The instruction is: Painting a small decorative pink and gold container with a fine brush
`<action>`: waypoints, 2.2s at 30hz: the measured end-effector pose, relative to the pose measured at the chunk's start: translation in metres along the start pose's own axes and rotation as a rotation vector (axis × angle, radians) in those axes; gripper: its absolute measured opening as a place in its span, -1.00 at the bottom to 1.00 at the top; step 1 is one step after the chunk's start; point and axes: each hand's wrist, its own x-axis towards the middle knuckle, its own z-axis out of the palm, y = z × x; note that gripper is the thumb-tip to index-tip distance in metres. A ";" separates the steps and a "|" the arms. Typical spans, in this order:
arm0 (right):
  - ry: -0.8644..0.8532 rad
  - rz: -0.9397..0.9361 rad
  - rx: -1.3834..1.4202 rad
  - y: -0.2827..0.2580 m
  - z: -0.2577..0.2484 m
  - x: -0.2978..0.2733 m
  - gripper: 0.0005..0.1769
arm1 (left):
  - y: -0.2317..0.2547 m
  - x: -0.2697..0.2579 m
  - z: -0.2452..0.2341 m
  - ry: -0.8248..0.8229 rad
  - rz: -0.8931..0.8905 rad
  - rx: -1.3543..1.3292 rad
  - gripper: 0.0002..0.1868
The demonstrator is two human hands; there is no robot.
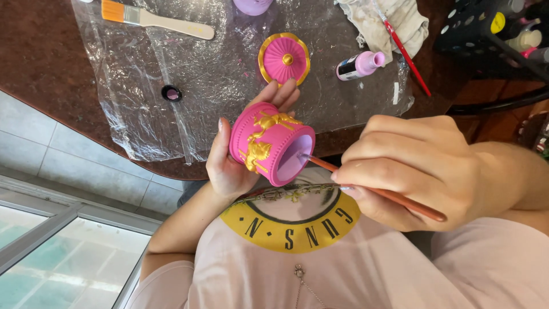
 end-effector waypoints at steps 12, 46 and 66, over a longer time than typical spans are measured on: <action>-0.006 0.055 -0.022 0.003 0.011 -0.001 -0.87 | -0.001 0.002 -0.002 -0.007 0.009 0.004 -0.18; 0.194 -0.091 -0.556 0.006 0.028 -0.049 -0.70 | -0.003 0.011 0.025 0.227 -0.528 -0.700 -0.19; 0.386 -0.134 -0.621 -0.008 0.034 -0.054 -0.67 | -0.003 0.008 0.018 0.186 -0.545 -0.751 -0.21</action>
